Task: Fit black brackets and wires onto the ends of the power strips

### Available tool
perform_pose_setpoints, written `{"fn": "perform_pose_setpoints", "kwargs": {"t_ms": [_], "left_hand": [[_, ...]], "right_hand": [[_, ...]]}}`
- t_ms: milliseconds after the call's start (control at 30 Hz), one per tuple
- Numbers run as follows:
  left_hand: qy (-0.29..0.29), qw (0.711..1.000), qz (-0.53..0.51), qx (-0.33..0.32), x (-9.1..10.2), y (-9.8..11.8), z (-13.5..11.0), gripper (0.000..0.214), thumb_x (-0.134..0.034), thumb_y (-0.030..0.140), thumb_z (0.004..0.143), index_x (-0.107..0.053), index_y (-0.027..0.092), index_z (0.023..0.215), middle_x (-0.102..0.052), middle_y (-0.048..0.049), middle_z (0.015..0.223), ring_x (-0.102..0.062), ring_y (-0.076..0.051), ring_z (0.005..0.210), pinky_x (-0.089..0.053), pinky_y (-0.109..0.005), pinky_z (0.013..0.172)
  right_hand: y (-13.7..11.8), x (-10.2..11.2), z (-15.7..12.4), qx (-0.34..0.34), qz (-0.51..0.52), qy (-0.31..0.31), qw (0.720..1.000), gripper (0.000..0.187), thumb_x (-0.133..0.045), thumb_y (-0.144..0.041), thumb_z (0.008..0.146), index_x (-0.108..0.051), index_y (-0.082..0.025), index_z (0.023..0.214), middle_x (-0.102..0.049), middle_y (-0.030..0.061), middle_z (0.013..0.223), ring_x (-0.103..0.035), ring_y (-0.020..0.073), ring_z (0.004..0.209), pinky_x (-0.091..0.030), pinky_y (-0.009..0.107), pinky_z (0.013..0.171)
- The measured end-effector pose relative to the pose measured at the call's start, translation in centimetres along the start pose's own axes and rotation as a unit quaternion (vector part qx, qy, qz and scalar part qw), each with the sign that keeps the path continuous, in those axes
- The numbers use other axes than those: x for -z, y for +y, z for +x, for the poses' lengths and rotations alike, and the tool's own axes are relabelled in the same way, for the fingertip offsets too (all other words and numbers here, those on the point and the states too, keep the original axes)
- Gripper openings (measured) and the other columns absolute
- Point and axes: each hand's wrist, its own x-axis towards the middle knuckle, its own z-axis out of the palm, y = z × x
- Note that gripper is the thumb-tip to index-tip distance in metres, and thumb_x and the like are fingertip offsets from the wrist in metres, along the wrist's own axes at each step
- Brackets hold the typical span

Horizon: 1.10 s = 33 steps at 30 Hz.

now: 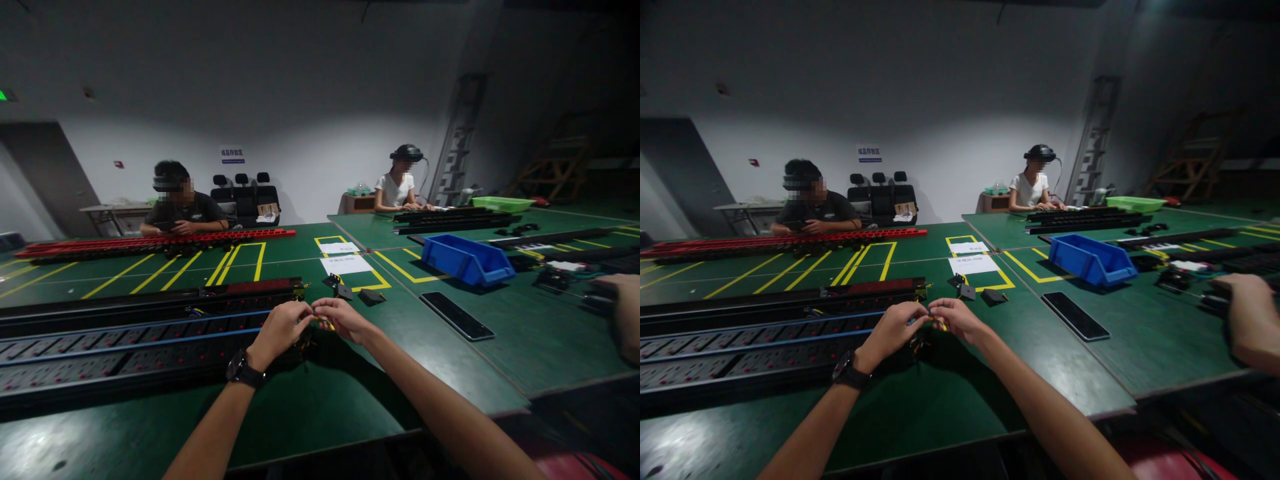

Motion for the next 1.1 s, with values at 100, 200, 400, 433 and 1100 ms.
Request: {"fn": "perform_pose_setpoints", "kwargs": {"t_ms": [100, 200, 400, 433, 1100], "left_hand": [[0.034, 0.998, -0.026, 0.042, 0.1, -0.1, 0.2, 0.020, -0.054, 0.032, 0.098, -0.069, 0.020, 0.093, -0.074, -0.0027, 0.090, -0.068, -0.016, 0.083, -0.048, -0.026, 0.077], [0.066, 0.992, -0.033, 0.101, 0.0, -0.5, 0.4, 0.023, -0.051, 0.033, 0.098, -0.068, 0.019, 0.090, -0.074, -0.0028, 0.085, -0.067, -0.016, 0.078, -0.046, -0.026, 0.072], [0.085, 0.972, 0.028, 0.219, -0.2, -2.1, 0.5, 0.022, -0.054, 0.034, 0.096, -0.067, 0.019, 0.086, -0.074, -0.0030, 0.082, -0.067, -0.017, 0.076, -0.042, -0.026, 0.069], [0.082, 0.969, 0.037, 0.231, -0.2, -2.3, 0.4, 0.022, -0.053, 0.034, 0.097, -0.067, 0.020, 0.086, -0.074, -0.0030, 0.082, -0.067, -0.017, 0.076, -0.042, -0.026, 0.069], [-0.027, 0.941, 0.257, 0.217, -1.2, 0.6, 0.8, 0.026, -0.047, 0.041, 0.101, -0.062, 0.020, 0.098, -0.072, -0.0087, 0.093, -0.070, -0.023, 0.091, -0.046, -0.027, 0.070]], "right_hand": [[-0.6, -0.2, -0.4, 0.000, 0.056, -0.007, 0.998, 0.037, -0.083, -0.029, 0.072, -0.067, -0.016, 0.104, -0.073, 0.0040, 0.083, -0.066, 0.0107, 0.062, -0.051, 0.021, 0.060], [-0.8, -0.3, -0.4, 0.001, 0.064, -0.006, 0.998, 0.033, -0.079, -0.030, 0.077, -0.066, -0.017, 0.105, -0.075, 0.0064, 0.088, -0.067, 0.0116, 0.065, -0.051, 0.021, 0.060], [0.1, 0.4, 0.4, -0.027, 0.021, 0.063, 0.997, 0.019, -0.074, -0.025, 0.082, -0.068, -0.017, 0.099, -0.067, -0.0007, 0.069, -0.058, 0.0079, 0.054, -0.044, 0.017, 0.051], [0.2, 0.5, 0.5, -0.033, 0.017, 0.072, 0.997, 0.018, -0.074, -0.024, 0.082, -0.068, -0.017, 0.098, -0.066, -0.0011, 0.068, -0.057, 0.0076, 0.053, -0.043, 0.016, 0.050], [0.4, 0.5, 0.5, -0.034, -0.031, 0.052, 0.998, 0.021, -0.080, -0.030, 0.073, -0.072, -0.017, 0.088, -0.060, -0.0025, 0.065, -0.051, 0.0072, 0.055, -0.038, 0.018, 0.050]]}}
